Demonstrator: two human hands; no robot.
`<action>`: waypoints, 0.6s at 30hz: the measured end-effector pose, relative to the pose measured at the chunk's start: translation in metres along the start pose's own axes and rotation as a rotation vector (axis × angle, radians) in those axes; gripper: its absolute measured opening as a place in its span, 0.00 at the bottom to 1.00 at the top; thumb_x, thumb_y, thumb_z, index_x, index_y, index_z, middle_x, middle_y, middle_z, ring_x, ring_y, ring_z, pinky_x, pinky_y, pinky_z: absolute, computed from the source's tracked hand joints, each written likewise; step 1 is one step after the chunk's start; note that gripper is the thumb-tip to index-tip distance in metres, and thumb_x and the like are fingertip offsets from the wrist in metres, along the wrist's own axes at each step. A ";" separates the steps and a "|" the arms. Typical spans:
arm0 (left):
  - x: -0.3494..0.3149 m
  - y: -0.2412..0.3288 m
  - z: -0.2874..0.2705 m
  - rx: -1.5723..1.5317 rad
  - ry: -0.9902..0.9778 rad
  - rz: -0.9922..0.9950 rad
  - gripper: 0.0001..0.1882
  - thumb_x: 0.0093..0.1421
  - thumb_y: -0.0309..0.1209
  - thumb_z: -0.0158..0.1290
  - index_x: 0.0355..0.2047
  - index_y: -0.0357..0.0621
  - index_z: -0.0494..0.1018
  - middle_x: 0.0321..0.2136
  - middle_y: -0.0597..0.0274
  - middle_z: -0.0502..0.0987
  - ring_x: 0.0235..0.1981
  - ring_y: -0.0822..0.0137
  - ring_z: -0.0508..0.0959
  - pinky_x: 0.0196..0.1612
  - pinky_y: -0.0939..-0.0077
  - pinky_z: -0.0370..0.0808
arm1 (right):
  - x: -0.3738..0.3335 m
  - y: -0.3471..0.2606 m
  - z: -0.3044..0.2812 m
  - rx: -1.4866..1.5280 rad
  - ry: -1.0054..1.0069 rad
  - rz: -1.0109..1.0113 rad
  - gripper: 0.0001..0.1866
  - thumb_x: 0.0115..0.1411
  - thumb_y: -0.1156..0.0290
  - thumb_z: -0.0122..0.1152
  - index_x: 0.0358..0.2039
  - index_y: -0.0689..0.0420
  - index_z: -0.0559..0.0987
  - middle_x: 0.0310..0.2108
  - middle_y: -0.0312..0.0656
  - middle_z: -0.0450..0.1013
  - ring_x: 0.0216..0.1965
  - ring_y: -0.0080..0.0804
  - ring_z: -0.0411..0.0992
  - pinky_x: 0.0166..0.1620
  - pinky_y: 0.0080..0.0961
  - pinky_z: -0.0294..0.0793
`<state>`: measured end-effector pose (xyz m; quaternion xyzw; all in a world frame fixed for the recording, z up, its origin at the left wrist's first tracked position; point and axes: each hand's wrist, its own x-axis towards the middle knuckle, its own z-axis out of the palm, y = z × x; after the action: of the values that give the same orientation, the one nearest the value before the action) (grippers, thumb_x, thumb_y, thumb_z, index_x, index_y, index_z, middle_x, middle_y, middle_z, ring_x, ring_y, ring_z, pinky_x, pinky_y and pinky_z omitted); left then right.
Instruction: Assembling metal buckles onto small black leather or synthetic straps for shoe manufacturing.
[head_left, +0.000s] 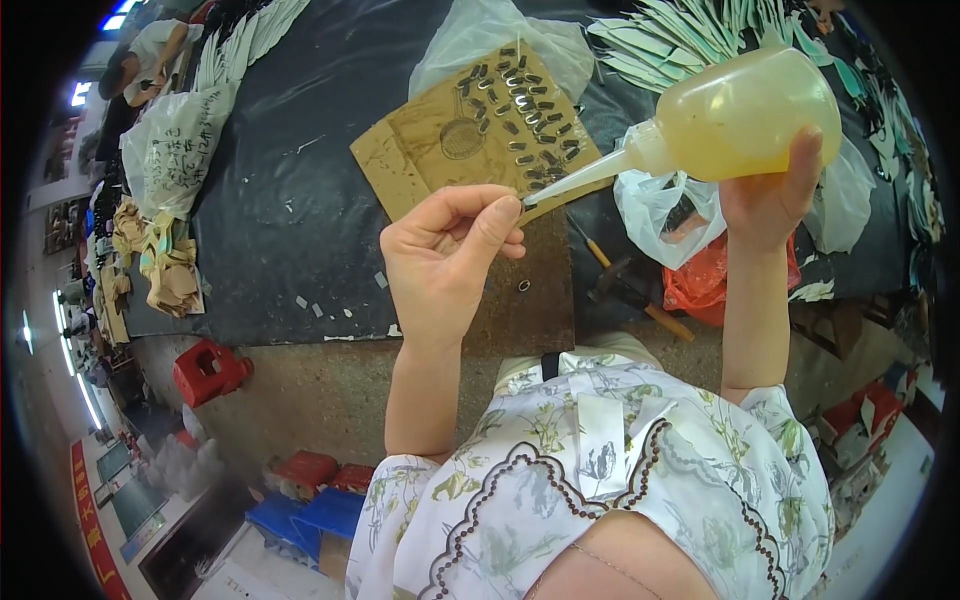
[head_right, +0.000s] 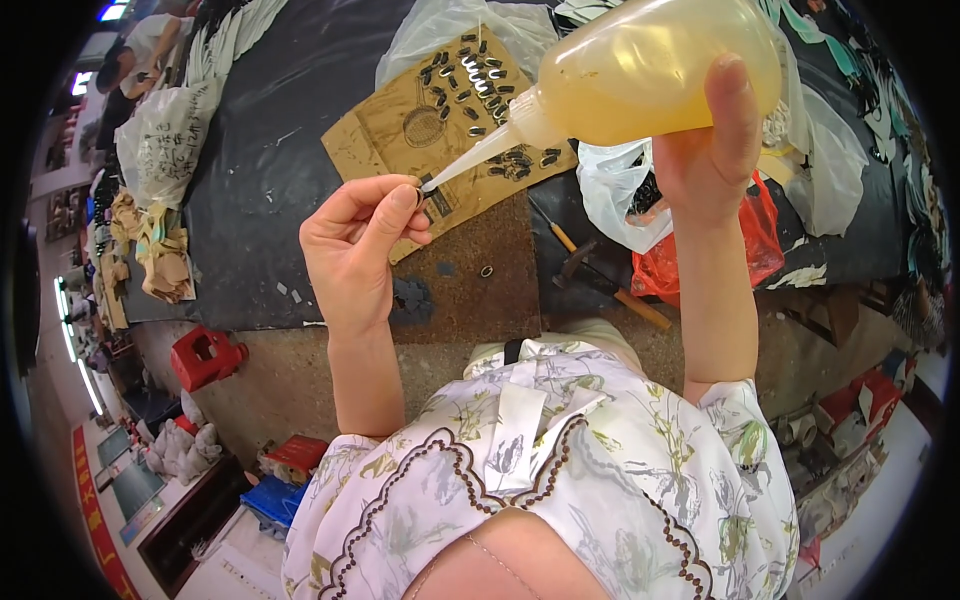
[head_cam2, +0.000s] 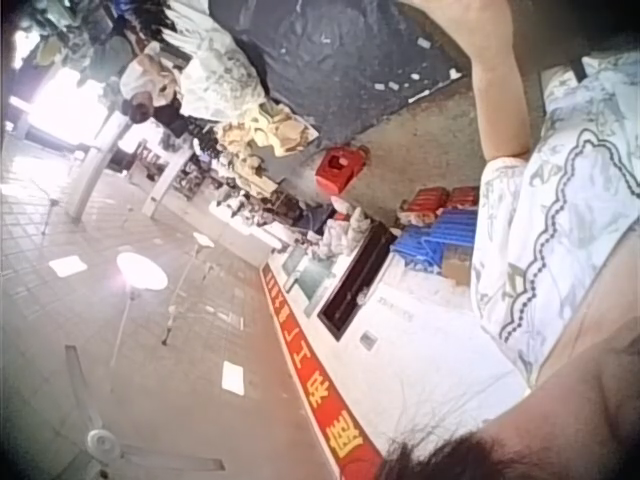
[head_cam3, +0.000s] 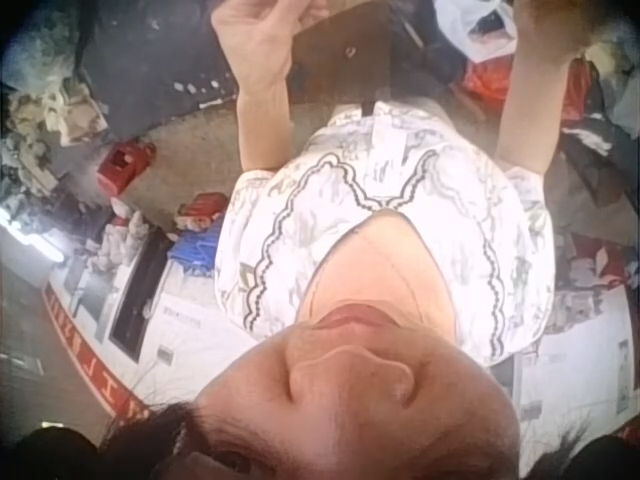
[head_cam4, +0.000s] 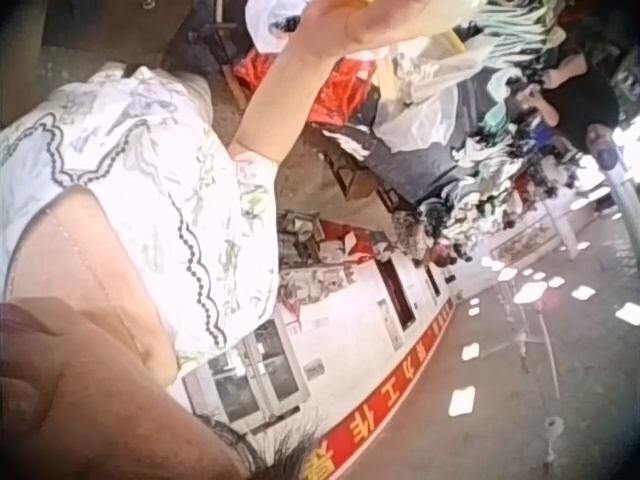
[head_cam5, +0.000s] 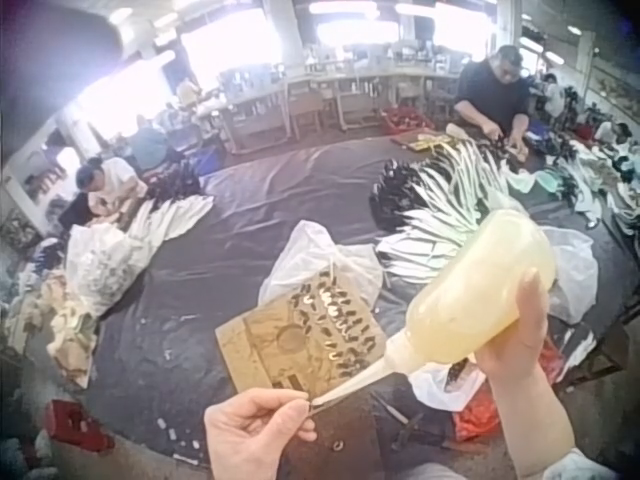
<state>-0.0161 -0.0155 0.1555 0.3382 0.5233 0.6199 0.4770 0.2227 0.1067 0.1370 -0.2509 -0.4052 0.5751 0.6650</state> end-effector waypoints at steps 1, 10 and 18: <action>0.000 0.000 0.000 0.009 -0.004 0.011 0.05 0.53 0.21 0.55 0.31 0.30 0.75 0.24 0.59 0.76 0.22 0.76 0.75 0.25 0.85 0.75 | 0.000 0.001 -0.002 0.004 -0.002 0.004 0.33 0.54 0.50 0.57 0.54 0.56 0.63 0.50 0.40 0.66 0.51 0.36 0.66 0.54 0.37 0.65; 0.004 -0.005 -0.007 0.107 -0.022 0.204 0.06 0.48 0.13 0.56 0.26 0.32 0.73 0.32 0.58 0.75 0.29 0.76 0.74 0.31 0.87 0.73 | 0.000 -0.004 0.008 -0.090 -0.061 0.078 0.32 0.54 0.51 0.57 0.53 0.56 0.64 0.49 0.41 0.66 0.51 0.36 0.66 0.53 0.38 0.66; 0.002 -0.006 -0.003 0.280 -0.053 0.377 0.08 0.45 0.12 0.57 0.26 0.33 0.73 0.35 0.56 0.74 0.28 0.80 0.71 0.29 0.90 0.69 | 0.003 -0.005 0.007 0.050 0.043 0.041 0.32 0.53 0.50 0.58 0.53 0.56 0.64 0.49 0.39 0.67 0.52 0.36 0.65 0.55 0.38 0.64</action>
<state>-0.0183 -0.0144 0.1491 0.5089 0.5189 0.6105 0.3147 0.2198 0.1074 0.1453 -0.2549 -0.3712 0.5931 0.6675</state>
